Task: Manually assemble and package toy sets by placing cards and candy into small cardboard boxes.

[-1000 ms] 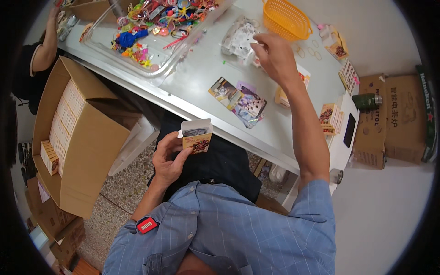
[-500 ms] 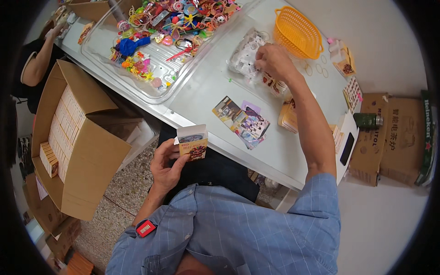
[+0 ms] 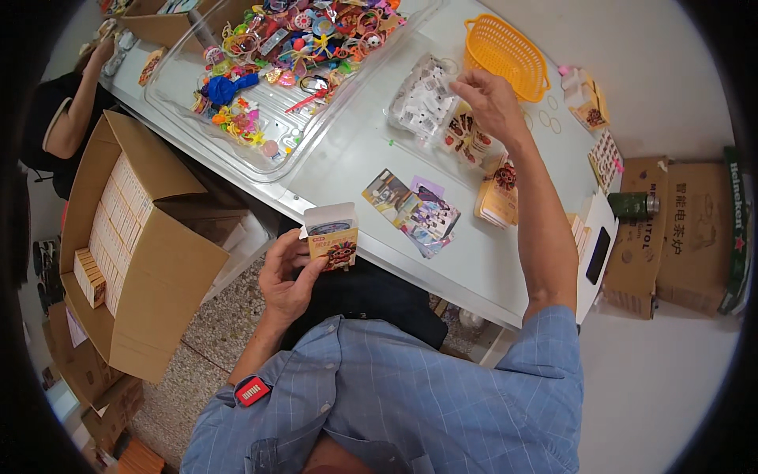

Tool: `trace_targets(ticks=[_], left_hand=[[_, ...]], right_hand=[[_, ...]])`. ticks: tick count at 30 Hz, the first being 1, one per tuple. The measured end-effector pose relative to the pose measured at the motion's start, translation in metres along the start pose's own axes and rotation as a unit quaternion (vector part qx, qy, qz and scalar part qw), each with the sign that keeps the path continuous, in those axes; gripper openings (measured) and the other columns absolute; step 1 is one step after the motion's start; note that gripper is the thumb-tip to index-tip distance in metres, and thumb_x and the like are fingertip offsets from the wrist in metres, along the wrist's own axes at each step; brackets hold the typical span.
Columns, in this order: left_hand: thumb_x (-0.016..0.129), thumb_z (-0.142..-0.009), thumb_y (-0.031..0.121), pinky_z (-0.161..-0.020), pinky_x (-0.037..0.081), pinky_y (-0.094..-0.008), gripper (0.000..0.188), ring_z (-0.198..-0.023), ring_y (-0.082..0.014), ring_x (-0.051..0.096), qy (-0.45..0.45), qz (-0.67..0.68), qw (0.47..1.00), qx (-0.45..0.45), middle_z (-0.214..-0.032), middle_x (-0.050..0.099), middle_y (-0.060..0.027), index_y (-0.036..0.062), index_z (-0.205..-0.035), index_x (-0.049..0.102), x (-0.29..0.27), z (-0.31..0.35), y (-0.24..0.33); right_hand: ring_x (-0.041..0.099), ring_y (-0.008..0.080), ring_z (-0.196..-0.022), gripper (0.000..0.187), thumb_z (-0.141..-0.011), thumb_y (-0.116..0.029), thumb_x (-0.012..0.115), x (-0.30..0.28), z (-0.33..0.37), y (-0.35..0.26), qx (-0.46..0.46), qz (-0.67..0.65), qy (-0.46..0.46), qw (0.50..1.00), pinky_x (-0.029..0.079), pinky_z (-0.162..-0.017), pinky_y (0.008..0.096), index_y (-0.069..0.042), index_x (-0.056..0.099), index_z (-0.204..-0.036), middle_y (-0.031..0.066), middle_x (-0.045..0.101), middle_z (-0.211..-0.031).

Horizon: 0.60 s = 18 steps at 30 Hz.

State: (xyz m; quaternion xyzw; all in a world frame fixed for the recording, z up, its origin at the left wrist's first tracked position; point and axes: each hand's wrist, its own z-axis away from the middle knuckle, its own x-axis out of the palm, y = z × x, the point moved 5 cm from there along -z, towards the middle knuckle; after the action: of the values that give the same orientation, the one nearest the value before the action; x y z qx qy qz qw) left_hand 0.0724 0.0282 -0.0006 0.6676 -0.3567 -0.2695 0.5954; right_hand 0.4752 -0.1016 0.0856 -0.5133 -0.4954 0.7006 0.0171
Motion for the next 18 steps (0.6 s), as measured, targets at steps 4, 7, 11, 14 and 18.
trace_targets(ticks=[4,7,11,14,18], left_hand=[[0.075,-0.087,-0.006,-0.082,0.061,-0.0296,0.058,-0.103,-0.0212,0.070,0.004,0.017,1.000,-0.005,-0.120,0.066,-0.0175,-0.0036,-0.138,0.049,0.003,-0.003,0.004],[0.075,-0.087,-0.007,-0.081,0.061,-0.0297,0.057,-0.103,-0.0209,0.069,0.014,0.019,1.000,-0.008,-0.119,0.066,-0.0174,-0.0037,-0.138,0.049,0.004,-0.006,0.004],[0.075,-0.087,-0.006,-0.079,0.061,-0.0294,0.058,-0.102,-0.0206,0.069,0.015,0.046,0.999,0.001,-0.118,0.066,-0.0173,-0.0039,-0.138,0.049,0.014,-0.012,0.008],[0.076,-0.086,-0.006,-0.077,0.061,-0.0287,0.057,-0.100,-0.0198,0.070,-0.003,0.053,0.999,0.008,-0.118,0.067,-0.0166,-0.0021,-0.137,0.051,0.018,-0.012,0.010],[0.076,-0.086,-0.005,-0.077,0.061,-0.0292,0.056,-0.099,-0.0199,0.071,0.000,0.023,0.999,0.030,-0.116,0.068,-0.0160,-0.0015,-0.136,0.053,0.018,-0.007,0.012]], right_hand=[[0.047,0.0042,-0.075,0.021,-0.097,-0.024,0.068,0.000,0.013,-0.004,0.026,-0.145,-0.002,0.989,0.039,-0.069,0.0222,-0.006,0.064,-0.089,-0.0070,0.055,-0.082],[0.047,0.0038,-0.076,0.018,-0.098,-0.021,0.067,0.010,0.037,-0.036,0.023,-0.203,-0.013,0.979,0.039,-0.071,0.0223,-0.005,0.064,-0.090,-0.0077,0.054,-0.081],[0.055,0.0079,-0.089,0.013,-0.097,-0.014,0.066,0.033,0.083,-0.069,0.015,-0.243,-0.057,0.968,0.043,-0.083,0.0260,-0.004,0.064,-0.091,-0.0027,0.061,-0.091],[0.059,0.0166,-0.108,0.007,-0.093,-0.007,0.068,0.047,0.117,-0.112,-0.159,-0.186,-0.031,0.969,0.045,-0.096,0.0325,-0.002,0.064,-0.092,0.0055,0.066,-0.109],[0.058,0.0260,-0.120,0.006,-0.088,-0.004,0.071,0.068,0.140,-0.130,-0.203,-0.111,-0.092,0.969,0.043,-0.104,0.0366,-0.002,0.067,-0.091,0.0115,0.064,-0.122]])
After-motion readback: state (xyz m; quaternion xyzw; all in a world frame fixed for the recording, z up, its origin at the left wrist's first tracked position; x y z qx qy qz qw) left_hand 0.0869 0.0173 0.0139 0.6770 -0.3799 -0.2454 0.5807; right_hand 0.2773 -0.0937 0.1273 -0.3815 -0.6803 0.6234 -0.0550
